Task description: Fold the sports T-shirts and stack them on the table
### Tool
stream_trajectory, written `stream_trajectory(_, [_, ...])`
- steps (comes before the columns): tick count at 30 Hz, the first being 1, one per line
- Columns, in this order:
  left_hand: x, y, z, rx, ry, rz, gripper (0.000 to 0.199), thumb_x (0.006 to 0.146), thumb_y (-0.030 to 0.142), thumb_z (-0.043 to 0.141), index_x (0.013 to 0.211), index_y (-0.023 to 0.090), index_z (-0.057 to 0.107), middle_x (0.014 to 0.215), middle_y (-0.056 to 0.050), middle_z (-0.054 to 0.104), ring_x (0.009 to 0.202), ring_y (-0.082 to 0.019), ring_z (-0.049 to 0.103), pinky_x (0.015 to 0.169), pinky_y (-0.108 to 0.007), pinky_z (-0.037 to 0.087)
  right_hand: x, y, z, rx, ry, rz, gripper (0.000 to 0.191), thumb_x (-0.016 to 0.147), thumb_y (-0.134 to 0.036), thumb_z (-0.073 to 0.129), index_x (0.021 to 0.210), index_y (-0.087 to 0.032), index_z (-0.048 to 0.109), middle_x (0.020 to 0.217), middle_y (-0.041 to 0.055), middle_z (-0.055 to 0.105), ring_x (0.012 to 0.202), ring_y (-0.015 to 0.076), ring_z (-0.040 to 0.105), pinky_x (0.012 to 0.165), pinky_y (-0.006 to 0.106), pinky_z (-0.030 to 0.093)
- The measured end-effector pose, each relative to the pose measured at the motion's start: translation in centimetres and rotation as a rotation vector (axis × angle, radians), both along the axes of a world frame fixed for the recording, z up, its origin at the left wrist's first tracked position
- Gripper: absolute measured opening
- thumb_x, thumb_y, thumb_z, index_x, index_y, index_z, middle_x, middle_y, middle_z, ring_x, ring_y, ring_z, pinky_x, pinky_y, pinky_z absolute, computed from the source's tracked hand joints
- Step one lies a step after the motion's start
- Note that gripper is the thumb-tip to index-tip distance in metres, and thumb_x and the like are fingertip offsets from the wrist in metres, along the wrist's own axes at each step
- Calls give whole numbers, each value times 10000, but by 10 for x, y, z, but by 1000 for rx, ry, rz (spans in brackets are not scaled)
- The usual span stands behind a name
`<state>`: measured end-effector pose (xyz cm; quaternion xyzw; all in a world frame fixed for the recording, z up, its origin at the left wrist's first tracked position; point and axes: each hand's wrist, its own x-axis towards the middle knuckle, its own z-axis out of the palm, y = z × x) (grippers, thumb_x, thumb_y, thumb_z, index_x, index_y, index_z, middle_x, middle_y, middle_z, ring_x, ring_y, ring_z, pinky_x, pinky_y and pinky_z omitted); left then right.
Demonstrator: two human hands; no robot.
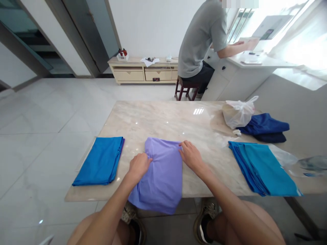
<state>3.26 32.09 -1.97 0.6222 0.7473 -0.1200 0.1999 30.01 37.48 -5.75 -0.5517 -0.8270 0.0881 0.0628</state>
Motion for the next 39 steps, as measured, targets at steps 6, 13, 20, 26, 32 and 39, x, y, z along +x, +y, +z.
stream_trajectory(6, [0, -4, 10, -81, 43, -66, 391, 1087, 486, 619, 1192, 184, 844, 1290, -236, 822, 1270, -377, 780, 997, -414, 592, 1, -34, 17, -428, -139, -265, 498, 1147, -583, 538, 997, -187, 801, 1102, 201, 836, 1086, 373, 815, 858, 415, 592])
stream_trajectory(13, [-1, -7, 13, -76, 76, -66, 391, 1103, 463, 572, 1196, 185, 831, 1259, -228, 826, 1239, -384, 787, 978, -433, 594, 1, -28, 9, -343, -91, -154, 228, 1130, -285, 581, 1074, -206, 788, 1153, 158, 843, 1100, 331, 807, 809, 359, 549])
stream_trajectory(20, [0, -3, 18, -75, 127, -39, 414, 1147, 390, 488, 1271, 132, 787, 1257, -254, 817, 1224, -396, 792, 939, -441, 599, 24, -8, 8, -91, -89, -234, 281, 1163, -318, 502, 1051, -223, 742, 1047, 125, 832, 1012, 292, 793, 781, 347, 524])
stream_trajectory(26, [-2, -13, 33, -43, 172, -64, 445, 1155, 401, 470, 1289, 115, 784, 1239, -267, 814, 1224, -406, 792, 915, -431, 597, 26, -34, 24, -269, -85, 125, 248, 1158, -321, 574, 1017, -214, 747, 1082, 121, 814, 1028, 286, 778, 840, 336, 504])
stream_trajectory(32, [8, -35, 34, -135, 0, -214, 399, 1004, 580, 757, 1124, 213, 858, 1219, -201, 848, 1208, -411, 801, 971, -430, 597, 20, -61, 20, -364, -84, 427, 350, 998, -527, 859, 1037, -195, 755, 1101, 105, 784, 1065, 295, 744, 912, 345, 521])
stream_trajectory(39, [22, -61, 27, -107, -46, -145, 153, 803, 286, 950, 897, 205, 861, 1128, -208, 863, 1170, -402, 816, 972, -401, 600, 23, -86, 23, -347, -108, 474, 491, 869, -433, 995, 1212, -177, 754, 1199, 113, 772, 1113, 308, 744, 946, 365, 543])
